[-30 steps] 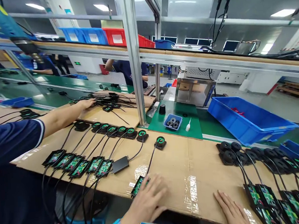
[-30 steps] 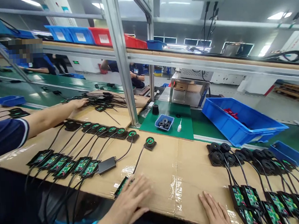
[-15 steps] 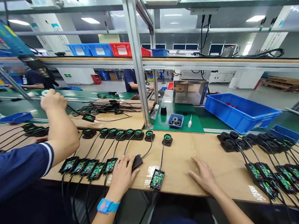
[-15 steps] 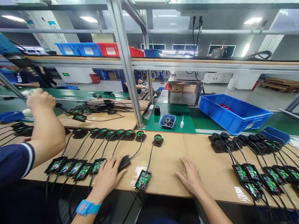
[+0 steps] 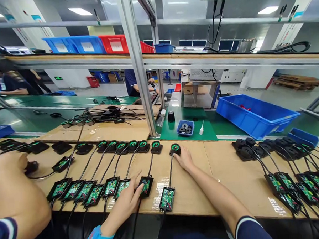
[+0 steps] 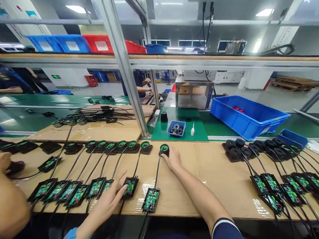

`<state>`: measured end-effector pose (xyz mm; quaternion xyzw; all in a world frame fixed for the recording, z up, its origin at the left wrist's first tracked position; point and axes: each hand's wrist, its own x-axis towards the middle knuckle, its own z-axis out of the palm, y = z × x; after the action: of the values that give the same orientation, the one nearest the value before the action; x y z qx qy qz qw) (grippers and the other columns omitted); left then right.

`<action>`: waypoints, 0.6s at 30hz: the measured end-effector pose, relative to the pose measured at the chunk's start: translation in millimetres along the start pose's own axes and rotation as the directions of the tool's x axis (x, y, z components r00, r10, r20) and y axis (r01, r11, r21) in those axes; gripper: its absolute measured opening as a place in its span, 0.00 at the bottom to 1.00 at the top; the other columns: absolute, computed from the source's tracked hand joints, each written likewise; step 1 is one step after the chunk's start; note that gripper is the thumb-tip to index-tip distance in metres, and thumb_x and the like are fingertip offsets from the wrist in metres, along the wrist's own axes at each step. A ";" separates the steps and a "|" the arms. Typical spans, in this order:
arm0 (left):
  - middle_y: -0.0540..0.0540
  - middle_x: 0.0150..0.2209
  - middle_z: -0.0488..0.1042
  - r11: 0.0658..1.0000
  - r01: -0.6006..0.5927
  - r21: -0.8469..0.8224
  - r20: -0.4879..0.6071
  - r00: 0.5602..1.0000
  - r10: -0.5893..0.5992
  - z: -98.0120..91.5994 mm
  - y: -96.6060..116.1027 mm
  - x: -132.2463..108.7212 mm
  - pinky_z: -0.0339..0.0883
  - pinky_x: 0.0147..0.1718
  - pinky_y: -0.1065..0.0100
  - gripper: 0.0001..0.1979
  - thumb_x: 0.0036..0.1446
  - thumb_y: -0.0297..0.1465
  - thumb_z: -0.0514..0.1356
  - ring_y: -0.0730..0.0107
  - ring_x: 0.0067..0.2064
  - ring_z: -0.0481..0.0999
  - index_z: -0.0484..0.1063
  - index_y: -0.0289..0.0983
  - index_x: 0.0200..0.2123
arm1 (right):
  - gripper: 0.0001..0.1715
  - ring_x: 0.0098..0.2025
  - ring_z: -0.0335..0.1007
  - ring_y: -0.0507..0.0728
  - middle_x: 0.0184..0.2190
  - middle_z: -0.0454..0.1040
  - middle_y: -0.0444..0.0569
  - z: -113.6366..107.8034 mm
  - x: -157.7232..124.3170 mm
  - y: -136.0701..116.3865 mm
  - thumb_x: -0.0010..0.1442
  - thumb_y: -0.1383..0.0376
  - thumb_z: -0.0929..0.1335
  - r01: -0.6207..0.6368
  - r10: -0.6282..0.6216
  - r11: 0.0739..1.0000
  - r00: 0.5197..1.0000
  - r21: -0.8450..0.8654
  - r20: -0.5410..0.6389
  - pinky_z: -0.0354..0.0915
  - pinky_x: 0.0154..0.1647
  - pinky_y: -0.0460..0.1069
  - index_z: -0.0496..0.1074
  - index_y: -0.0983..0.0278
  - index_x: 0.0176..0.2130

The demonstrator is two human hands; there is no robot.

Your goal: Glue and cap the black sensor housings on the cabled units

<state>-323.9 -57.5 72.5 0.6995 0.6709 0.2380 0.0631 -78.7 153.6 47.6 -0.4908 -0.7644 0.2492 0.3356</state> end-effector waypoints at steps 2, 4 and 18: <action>0.47 0.35 0.81 0.991 0.022 -0.132 0.089 0.996 -0.010 -1.0 1.9 0.0 0.76 0.38 0.68 0.28 0.74 0.42 0.42 0.64 0.34 0.82 0.50 0.38 0.72 | 0.25 0.63 0.64 0.67 0.61 0.67 0.55 7.1 9.6 -5.7 0.68 0.57 0.71 0.009 -0.009 0.999 1.000 0.038 0.019 0.61 0.64 0.68 0.68 0.63 0.61; 0.46 0.35 0.81 0.976 0.037 -0.217 0.141 0.990 -0.006 0.0 3.3 0.7 0.77 0.36 0.67 0.27 0.74 0.42 0.43 0.64 0.32 0.81 0.56 0.40 0.70 | 0.25 0.63 0.64 0.67 0.60 0.68 0.55 14.4 21.5 -14.0 0.68 0.57 0.71 0.016 -0.020 0.996 0.999 0.085 0.045 0.61 0.64 0.68 0.68 0.63 0.60; 0.44 0.40 0.79 0.970 0.148 -0.191 0.190 0.975 -0.112 14.7 14.6 -4.8 0.75 0.43 0.64 0.27 0.70 0.43 0.48 0.62 0.39 0.80 0.64 0.37 0.66 | 0.34 0.40 0.77 0.62 0.38 0.80 0.55 -79.1 -175.8 -29.9 0.64 0.39 0.66 -0.493 -0.035 0.760 0.620 0.423 0.784 0.72 0.44 0.57 0.79 0.67 0.43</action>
<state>-304.5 -60.1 64.4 0.6621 0.6792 0.2373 0.2096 15.3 -15.4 73.1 -0.3071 -0.6364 0.7020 0.0883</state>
